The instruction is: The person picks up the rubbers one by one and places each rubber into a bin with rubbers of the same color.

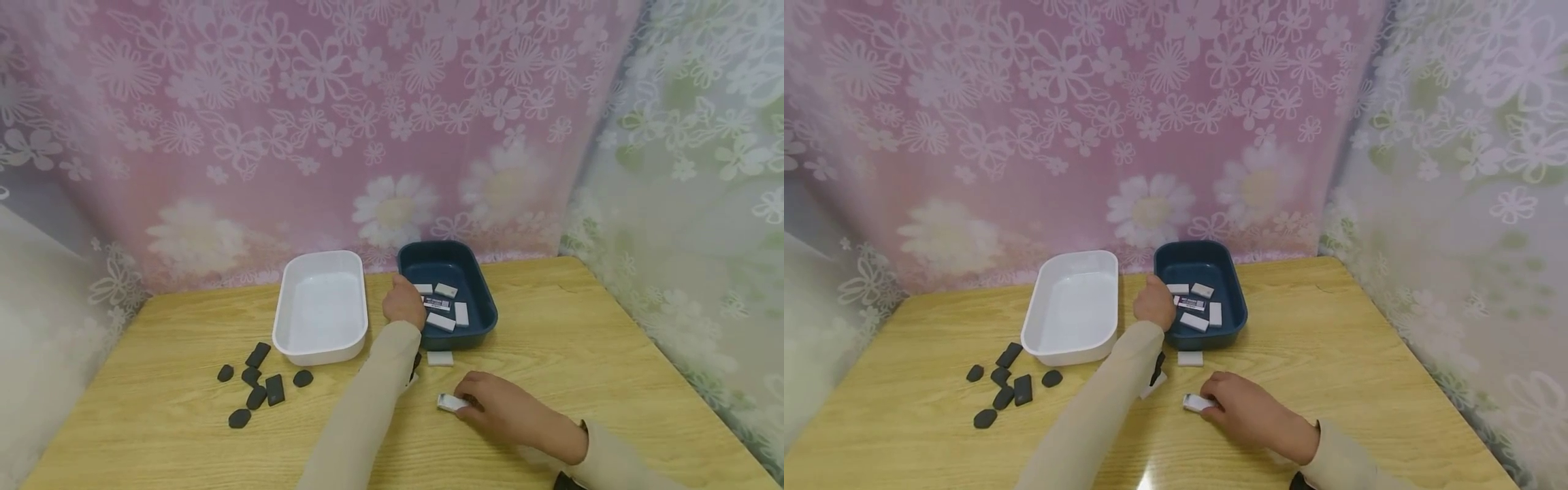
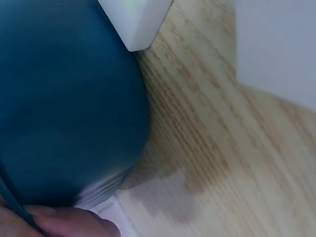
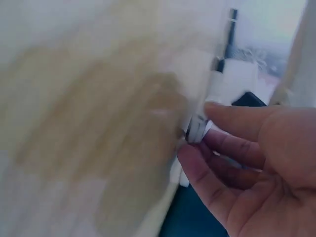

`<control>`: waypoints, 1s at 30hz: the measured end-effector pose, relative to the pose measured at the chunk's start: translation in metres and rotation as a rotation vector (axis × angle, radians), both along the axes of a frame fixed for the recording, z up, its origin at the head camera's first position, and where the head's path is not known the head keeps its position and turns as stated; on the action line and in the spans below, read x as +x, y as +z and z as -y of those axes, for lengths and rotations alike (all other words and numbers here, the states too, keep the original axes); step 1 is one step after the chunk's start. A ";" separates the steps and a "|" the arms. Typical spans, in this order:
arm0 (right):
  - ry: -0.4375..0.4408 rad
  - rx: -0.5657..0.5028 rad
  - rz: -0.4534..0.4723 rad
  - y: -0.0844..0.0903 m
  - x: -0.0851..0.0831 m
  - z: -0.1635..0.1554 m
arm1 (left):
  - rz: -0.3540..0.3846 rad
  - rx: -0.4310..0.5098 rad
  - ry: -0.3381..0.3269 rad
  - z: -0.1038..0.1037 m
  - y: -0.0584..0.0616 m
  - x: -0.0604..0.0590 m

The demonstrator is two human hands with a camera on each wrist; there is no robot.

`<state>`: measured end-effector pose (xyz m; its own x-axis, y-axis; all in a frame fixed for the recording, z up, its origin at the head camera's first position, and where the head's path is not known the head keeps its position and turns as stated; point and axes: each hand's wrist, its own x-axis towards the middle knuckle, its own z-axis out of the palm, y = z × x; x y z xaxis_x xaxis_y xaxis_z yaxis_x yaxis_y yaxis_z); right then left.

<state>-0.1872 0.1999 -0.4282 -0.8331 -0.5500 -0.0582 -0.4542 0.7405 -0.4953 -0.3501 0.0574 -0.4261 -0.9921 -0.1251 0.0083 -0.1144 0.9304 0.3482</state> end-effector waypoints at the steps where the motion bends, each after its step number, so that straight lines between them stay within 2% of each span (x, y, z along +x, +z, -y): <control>1: -0.011 -0.015 0.022 0.002 -0.001 -0.002 | 0.003 -0.001 0.002 0.000 -0.001 0.000; 4: -0.042 -0.075 0.055 0.014 -0.006 -0.007 | -0.003 0.002 0.012 -0.001 -0.002 0.001; 8: -0.068 -0.155 -0.036 0.036 -0.022 -0.018 | -0.012 0.000 0.020 -0.003 -0.003 0.000; 11: -0.135 -0.185 -0.146 0.052 -0.044 -0.029 | 0.005 0.011 0.027 -0.001 0.000 -0.001; 14: -0.241 -0.179 -0.215 0.059 -0.073 -0.038 | 0.013 0.024 0.036 0.000 0.002 -0.001; 17: -0.313 -0.142 -0.261 0.055 -0.103 -0.041 | -0.005 0.018 0.047 0.001 0.003 0.000; 21: -0.323 -0.052 -0.322 0.041 -0.134 -0.035 | -0.018 -0.019 0.050 0.001 0.002 0.002; 26: -0.325 0.075 -0.333 0.034 -0.157 -0.024 | -0.016 -0.021 0.044 0.000 0.001 0.002; 30: -0.293 0.152 -0.348 0.034 -0.172 -0.016 | -0.023 -0.013 0.050 0.000 0.001 0.000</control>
